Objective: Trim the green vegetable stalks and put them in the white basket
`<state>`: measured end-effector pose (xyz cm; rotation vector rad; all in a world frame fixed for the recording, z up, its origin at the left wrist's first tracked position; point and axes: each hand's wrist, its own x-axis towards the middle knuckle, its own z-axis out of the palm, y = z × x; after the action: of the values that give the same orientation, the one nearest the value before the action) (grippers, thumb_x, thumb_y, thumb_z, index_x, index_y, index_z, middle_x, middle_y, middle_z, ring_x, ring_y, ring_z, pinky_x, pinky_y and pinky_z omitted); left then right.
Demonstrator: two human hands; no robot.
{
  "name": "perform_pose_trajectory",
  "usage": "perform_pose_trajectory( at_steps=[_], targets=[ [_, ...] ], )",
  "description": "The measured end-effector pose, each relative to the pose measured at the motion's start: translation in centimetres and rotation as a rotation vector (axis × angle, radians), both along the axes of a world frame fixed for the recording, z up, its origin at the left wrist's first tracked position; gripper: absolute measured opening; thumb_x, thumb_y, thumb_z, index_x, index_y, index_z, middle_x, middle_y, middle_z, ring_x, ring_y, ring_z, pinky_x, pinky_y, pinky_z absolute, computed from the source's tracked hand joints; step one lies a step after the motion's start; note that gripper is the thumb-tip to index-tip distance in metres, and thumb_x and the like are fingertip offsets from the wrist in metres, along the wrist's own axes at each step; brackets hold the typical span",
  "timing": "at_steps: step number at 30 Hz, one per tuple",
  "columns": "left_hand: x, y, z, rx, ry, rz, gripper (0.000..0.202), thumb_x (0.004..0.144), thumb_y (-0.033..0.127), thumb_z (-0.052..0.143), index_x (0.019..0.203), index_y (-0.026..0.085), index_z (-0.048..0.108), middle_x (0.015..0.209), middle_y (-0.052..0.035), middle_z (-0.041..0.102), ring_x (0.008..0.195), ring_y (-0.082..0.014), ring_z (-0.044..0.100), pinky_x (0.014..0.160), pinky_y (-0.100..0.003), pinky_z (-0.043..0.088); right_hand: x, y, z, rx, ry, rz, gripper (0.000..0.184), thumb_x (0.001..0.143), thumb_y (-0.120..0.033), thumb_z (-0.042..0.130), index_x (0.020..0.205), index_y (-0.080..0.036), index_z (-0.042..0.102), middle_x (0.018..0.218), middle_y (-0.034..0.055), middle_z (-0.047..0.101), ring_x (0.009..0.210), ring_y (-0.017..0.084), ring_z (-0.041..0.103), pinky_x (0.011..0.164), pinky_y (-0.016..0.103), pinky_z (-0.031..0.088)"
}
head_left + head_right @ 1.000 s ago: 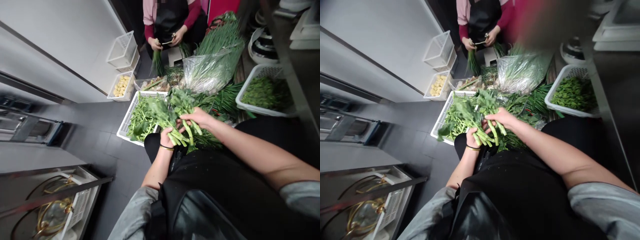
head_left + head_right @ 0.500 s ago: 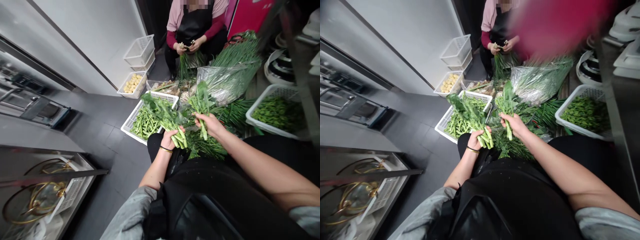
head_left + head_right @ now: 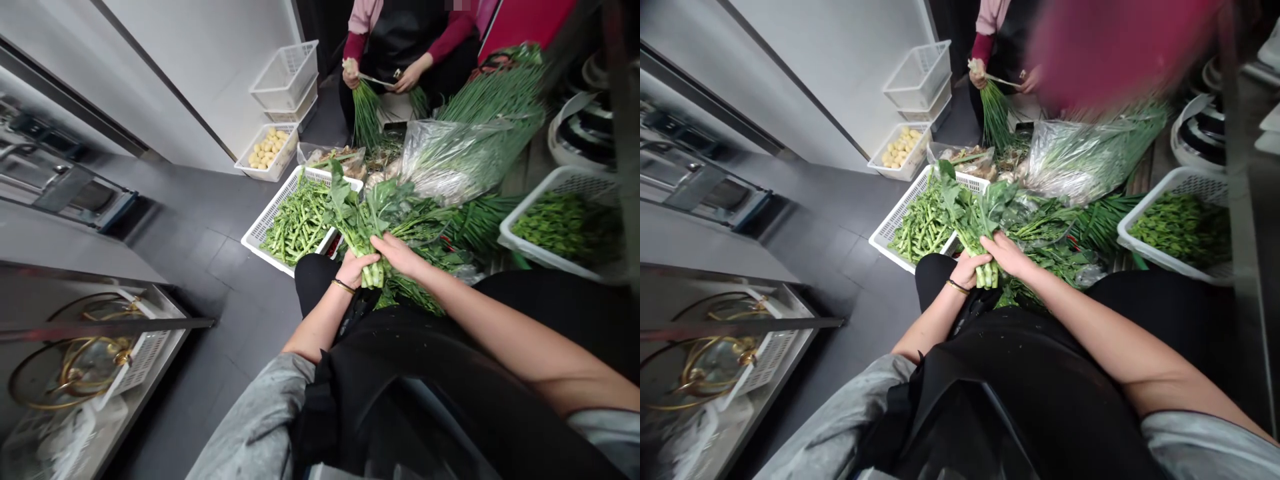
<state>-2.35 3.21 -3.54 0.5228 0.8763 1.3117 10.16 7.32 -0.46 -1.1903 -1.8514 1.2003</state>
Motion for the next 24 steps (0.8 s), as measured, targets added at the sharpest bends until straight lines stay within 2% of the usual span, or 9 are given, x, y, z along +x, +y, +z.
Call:
perform_pose_trajectory(
  at_steps=[2, 4, 7, 9, 12, 15, 19, 22, 24],
  targets=[
    [-0.3, -0.1, -0.1, -0.052, -0.053, -0.036, 0.034, 0.053, 0.012, 0.076, 0.084, 0.011, 0.063, 0.069, -0.0055, 0.069, 0.061, -0.0188, 0.066, 0.062, -0.029, 0.052, 1.2, -0.2, 0.3, 0.124, -0.158, 0.022, 0.036, 0.084, -0.049, 0.042, 0.079, -0.019, 0.060, 0.099, 0.0098, 0.062, 0.093, 0.023, 0.056, 0.084, 0.033, 0.041],
    [0.0, -0.1, -0.2, -0.134, -0.114, -0.080, 0.027, 0.056, 0.014, 0.074, 0.081, 0.010, 0.063, 0.066, -0.0073, 0.068, 0.061, -0.0206, 0.066, 0.063, -0.031, 0.053, 1.9, -0.4, 0.3, 0.182, -0.251, -0.023, 0.039, 0.085, -0.048, 0.039, 0.061, -0.019, 0.052, 0.075, 0.0070, 0.058, 0.073, 0.019, 0.055, 0.071, 0.031, 0.041],
    [0.7, 0.3, 0.0, -0.269, -0.223, -0.134, 0.019, 0.062, 0.016, 0.068, 0.078, 0.009, 0.062, 0.064, -0.0081, 0.067, 0.065, -0.0220, 0.067, 0.066, -0.033, 0.053, 2.5, -0.1, 0.5, 0.160, -0.258, -0.106, 0.044, 0.085, -0.047, 0.038, 0.050, -0.021, 0.041, 0.051, 0.0015, 0.046, 0.052, 0.014, 0.045, 0.056, 0.028, 0.035],
    [0.4, 0.4, 0.5, -0.281, -0.268, -0.100, 0.020, 0.063, 0.014, 0.064, 0.082, 0.011, 0.062, 0.069, -0.0068, 0.067, 0.068, -0.0202, 0.067, 0.070, -0.032, 0.053, 3.4, 0.7, 1.0, 0.099, -0.204, -0.155, 0.043, 0.084, -0.048, 0.043, 0.050, -0.020, 0.045, 0.045, -0.0004, 0.043, 0.046, 0.013, 0.042, 0.050, 0.027, 0.033],
    [-1.4, 0.1, 1.6, -0.181, -0.272, 0.061, 0.028, 0.065, 0.014, 0.059, 0.092, 0.015, 0.063, 0.077, -0.0040, 0.067, 0.076, -0.0177, 0.066, 0.076, -0.031, 0.052, 5.4, 2.4, 1.9, -0.079, 0.038, -0.294, 0.041, 0.082, -0.055, 0.047, 0.064, -0.019, 0.058, 0.039, -0.0022, 0.045, 0.037, 0.012, 0.041, 0.041, 0.026, 0.033],
    [-2.7, -0.9, 2.4, -0.082, -0.284, 0.160, 0.028, 0.066, 0.019, 0.057, 0.094, 0.019, 0.063, 0.076, -0.0029, 0.066, 0.094, -0.0218, 0.064, 0.085, -0.039, 0.049, 6.6, 3.6, 2.5, -0.241, 0.295, -0.386, 0.042, 0.074, -0.060, 0.056, 0.070, -0.019, 0.060, 0.039, -0.0021, 0.049, 0.032, 0.011, 0.043, 0.036, 0.025, 0.036],
    [-1.6, -2.4, 2.7, 0.016, -0.401, -0.038, 0.039, 0.059, 0.019, 0.063, 0.098, 0.020, 0.062, 0.078, -0.0043, 0.068, 0.118, -0.0315, 0.052, 0.091, -0.052, 0.043, 4.6, 3.6, 2.2, -0.380, 0.306, -0.269, 0.047, 0.063, -0.064, 0.066, 0.060, -0.018, 0.056, 0.040, 0.0000, 0.053, 0.034, 0.012, 0.049, 0.036, 0.025, 0.043],
    [-0.5, -2.9, 2.8, 0.019, -0.416, -0.169, 0.039, 0.059, 0.022, 0.064, 0.098, 0.020, 0.061, 0.079, -0.0062, 0.068, 0.116, -0.0350, 0.053, 0.088, -0.055, 0.043, 2.7, 3.6, 1.8, -0.361, 0.271, -0.229, 0.049, 0.063, -0.064, 0.067, 0.054, -0.018, 0.053, 0.042, 0.0014, 0.056, 0.035, 0.013, 0.052, 0.037, 0.025, 0.046],
    [-0.3, -2.8, 2.8, -0.006, -0.392, -0.178, 0.039, 0.059, 0.023, 0.064, 0.097, 0.021, 0.061, 0.078, -0.0059, 0.066, 0.109, -0.0347, 0.057, 0.087, -0.054, 0.044, 1.9, 3.9, 1.7, -0.345, 0.291, -0.234, 0.048, 0.065, -0.063, 0.065, 0.054, -0.018, 0.053, 0.044, 0.0018, 0.057, 0.036, 0.013, 0.053, 0.040, 0.026, 0.049]
  ],
)
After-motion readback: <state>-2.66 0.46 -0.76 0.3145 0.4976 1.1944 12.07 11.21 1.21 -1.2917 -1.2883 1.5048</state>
